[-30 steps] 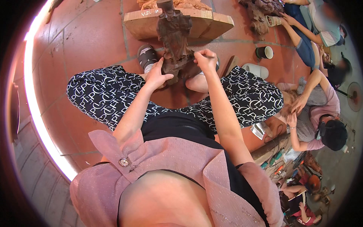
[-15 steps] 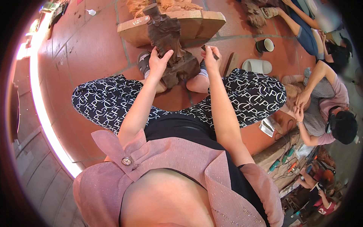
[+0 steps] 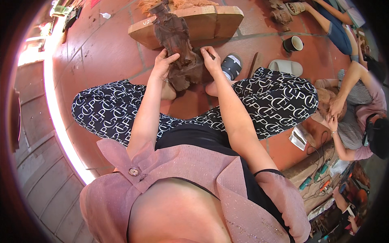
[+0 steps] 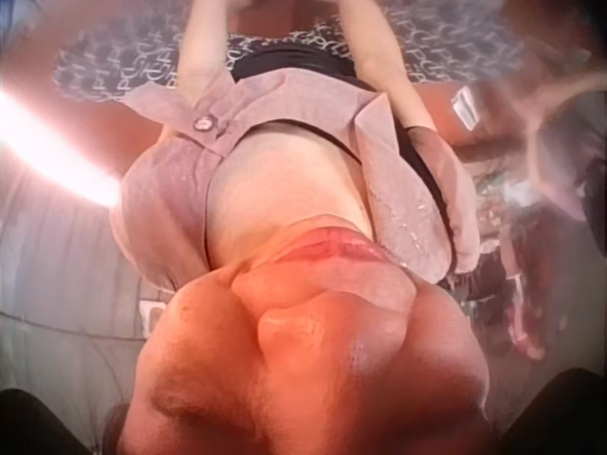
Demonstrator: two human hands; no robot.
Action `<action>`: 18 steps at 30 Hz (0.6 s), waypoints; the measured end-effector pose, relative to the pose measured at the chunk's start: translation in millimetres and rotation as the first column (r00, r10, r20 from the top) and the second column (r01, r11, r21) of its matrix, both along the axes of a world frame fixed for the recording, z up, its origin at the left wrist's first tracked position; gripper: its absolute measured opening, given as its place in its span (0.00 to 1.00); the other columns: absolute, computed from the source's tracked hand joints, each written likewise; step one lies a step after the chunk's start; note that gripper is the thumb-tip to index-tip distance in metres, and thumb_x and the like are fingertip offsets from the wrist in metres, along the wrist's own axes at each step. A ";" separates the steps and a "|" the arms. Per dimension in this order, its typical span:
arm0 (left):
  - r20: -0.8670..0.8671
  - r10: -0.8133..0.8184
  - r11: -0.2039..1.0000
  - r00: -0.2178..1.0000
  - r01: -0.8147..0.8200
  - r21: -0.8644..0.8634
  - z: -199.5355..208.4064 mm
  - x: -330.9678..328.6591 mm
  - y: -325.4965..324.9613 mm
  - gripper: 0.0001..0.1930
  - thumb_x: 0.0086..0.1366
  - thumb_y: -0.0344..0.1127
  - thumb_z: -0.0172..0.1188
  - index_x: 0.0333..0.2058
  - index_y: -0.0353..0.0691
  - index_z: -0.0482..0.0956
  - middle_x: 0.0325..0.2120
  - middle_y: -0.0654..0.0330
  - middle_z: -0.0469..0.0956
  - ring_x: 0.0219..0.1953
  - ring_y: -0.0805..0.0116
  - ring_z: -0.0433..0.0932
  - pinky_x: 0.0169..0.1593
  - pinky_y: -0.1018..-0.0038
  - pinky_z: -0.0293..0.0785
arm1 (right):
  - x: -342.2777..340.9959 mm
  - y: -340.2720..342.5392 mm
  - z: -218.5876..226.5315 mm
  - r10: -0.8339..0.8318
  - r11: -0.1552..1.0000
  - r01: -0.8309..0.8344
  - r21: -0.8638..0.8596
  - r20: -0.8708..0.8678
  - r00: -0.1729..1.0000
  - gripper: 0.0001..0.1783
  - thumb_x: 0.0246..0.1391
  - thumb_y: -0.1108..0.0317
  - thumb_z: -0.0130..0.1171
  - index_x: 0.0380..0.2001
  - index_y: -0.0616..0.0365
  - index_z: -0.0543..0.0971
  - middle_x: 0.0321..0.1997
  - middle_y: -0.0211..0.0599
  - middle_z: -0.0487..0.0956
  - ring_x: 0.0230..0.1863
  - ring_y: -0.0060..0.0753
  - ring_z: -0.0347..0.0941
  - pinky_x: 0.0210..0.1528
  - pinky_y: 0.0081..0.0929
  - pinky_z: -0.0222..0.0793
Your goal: The person carves a piece of wood using a chisel, shaping it by hand while sitting on the floor. The person rotates the wood to access different sides and continues to refine the shape.
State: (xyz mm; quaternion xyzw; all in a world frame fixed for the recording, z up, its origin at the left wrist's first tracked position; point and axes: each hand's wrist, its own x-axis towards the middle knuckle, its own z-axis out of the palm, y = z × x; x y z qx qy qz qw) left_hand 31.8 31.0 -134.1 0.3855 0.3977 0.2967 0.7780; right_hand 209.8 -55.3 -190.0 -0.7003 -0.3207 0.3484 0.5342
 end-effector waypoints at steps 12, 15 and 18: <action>-0.033 0.267 0.964 0.963 -0.267 0.017 -2.7 9.0 10.0 0.34 0.57 0.54 0.55 0.50 0.26 0.64 0.47 0.53 0.69 0.48 0.66 0.67 0.53 0.73 0.61 | -8.1 15.7 20.3 0.165 0.986 -0.161 0.038 -0.170 0.971 0.20 0.59 0.55 0.40 0.43 0.57 0.73 0.46 0.35 0.73 0.49 0.30 0.65 0.53 0.26 0.56; 0.026 0.393 0.919 0.919 -0.393 -0.022 11.1 15.7 1.3 0.29 0.61 0.54 0.51 0.43 0.27 0.71 0.41 0.55 0.74 0.42 0.68 0.71 0.48 0.75 0.65 | -5.9 21.4 24.3 0.212 0.976 -0.215 0.011 -0.231 0.949 0.23 0.60 0.52 0.37 0.46 0.56 0.72 0.50 0.36 0.70 0.54 0.32 0.61 0.58 0.27 0.50; 0.023 0.400 0.916 0.916 -0.400 0.007 6.5 14.1 2.7 0.29 0.60 0.54 0.51 0.42 0.27 0.72 0.40 0.55 0.73 0.42 0.69 0.70 0.47 0.75 0.65 | -7.1 23.3 25.9 0.227 0.971 -0.240 -0.004 -0.301 0.926 0.25 0.60 0.50 0.35 0.47 0.55 0.72 0.53 0.36 0.68 0.58 0.33 0.57 0.60 0.28 0.46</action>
